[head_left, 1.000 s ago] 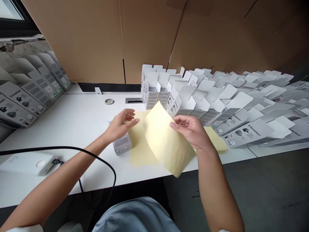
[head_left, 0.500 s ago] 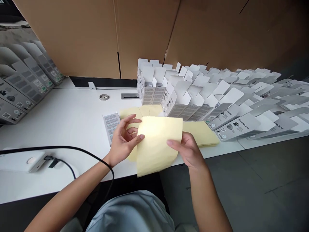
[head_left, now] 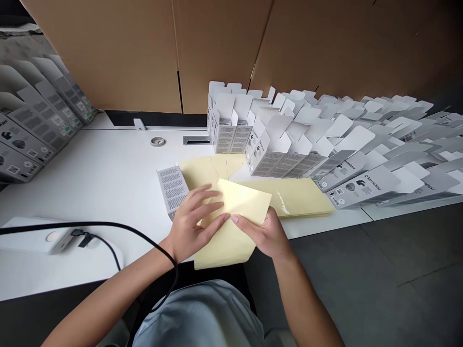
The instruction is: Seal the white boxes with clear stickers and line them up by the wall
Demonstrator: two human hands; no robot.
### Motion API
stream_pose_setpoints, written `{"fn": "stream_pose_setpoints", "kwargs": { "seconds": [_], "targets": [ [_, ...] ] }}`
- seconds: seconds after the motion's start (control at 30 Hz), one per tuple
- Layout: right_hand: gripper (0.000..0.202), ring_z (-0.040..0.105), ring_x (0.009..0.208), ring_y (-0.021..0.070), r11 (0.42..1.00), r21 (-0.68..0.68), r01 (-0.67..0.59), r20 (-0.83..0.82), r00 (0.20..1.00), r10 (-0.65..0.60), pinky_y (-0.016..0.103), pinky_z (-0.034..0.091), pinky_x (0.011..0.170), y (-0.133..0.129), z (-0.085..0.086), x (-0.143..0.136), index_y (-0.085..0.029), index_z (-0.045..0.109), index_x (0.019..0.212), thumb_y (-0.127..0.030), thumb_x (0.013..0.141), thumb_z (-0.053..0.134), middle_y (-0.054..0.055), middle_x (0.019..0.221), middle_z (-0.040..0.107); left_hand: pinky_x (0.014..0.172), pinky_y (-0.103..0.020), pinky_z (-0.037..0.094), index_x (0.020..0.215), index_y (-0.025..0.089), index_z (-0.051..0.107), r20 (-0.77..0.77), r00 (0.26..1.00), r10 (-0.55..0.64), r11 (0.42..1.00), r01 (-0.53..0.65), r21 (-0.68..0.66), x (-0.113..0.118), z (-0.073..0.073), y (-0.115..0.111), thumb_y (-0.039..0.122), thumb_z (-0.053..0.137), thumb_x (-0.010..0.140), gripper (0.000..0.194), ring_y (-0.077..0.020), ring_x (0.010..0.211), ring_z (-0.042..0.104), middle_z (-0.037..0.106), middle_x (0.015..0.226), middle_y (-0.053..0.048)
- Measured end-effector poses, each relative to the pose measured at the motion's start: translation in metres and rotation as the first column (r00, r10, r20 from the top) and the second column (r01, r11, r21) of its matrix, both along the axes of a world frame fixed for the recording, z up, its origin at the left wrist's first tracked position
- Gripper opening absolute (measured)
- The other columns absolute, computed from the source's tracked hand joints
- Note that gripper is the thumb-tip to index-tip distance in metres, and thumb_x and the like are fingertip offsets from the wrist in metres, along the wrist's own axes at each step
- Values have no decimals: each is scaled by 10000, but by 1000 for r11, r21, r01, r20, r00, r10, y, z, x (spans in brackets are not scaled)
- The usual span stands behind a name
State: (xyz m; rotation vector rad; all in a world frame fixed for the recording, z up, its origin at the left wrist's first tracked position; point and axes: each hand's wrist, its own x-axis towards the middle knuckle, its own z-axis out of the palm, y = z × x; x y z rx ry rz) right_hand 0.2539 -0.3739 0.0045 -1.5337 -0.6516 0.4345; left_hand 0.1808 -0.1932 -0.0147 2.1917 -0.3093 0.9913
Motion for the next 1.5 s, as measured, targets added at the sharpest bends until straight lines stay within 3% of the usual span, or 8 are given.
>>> {"fn": "stream_pose_setpoints", "kwargs": {
  "seconds": [0.13,0.3,0.5,0.63,0.83,1.0,1.33,1.5],
  "targets": [
    [110,690,934,236,986,-143,-81,159,982,104,303,547,807,-10,14,3,-206,711,946,-228,854,654,37,879,745,755,-279,559,965,153,748,-156,974,-165,981,146,-126,-3,11,-1,205,739,845,131,-168,850,679,727,907,-76],
    [45,582,651,157,910,-369,-191,222,932,286,246,469,599,-17,33,12,-183,630,774,-213,799,651,-1,693,637,747,-236,541,941,200,778,-433,799,-416,896,280,-345,-6,23,2,262,707,878,113,-140,850,673,735,927,-44],
    [161,456,588,105,831,-473,-292,200,883,424,220,381,547,-15,41,19,-189,498,678,-210,806,594,-46,622,474,737,-213,510,979,208,780,-486,659,-573,812,379,-443,-4,23,7,256,658,916,145,-123,843,651,711,930,-44],
    [149,464,603,111,814,-499,-296,164,891,424,227,380,551,-15,39,21,-185,502,692,-227,800,596,-42,635,484,772,-210,499,1002,206,775,-481,645,-594,801,418,-429,-3,20,8,238,619,941,171,-124,870,642,700,939,-52],
    [111,507,629,138,814,-516,-267,141,911,389,245,405,570,-17,37,24,-177,551,725,-239,769,632,-20,667,561,770,-222,491,1021,190,762,-506,657,-559,829,431,-355,-3,16,8,230,576,958,200,-136,885,636,692,975,-69],
    [113,499,625,132,803,-517,-296,103,910,402,243,395,568,-16,36,26,-175,549,715,-235,780,619,-27,656,546,791,-228,492,1025,175,751,-511,681,-525,851,436,-293,-2,14,8,199,544,962,218,-140,914,629,692,987,-72],
    [148,434,600,105,797,-534,-283,125,906,405,227,344,544,-14,36,24,-185,492,685,-207,794,590,-54,626,459,780,-245,500,1016,183,757,-510,676,-533,846,433,-311,0,12,7,231,566,954,206,-155,903,632,697,970,-77],
    [124,453,626,117,805,-537,-254,111,924,365,230,371,565,-15,37,24,-184,510,692,-198,785,591,-42,647,489,801,-259,501,1020,193,757,-488,670,-559,829,458,-320,5,13,6,219,543,960,223,-164,909,628,702,969,-78]
  ]
}}
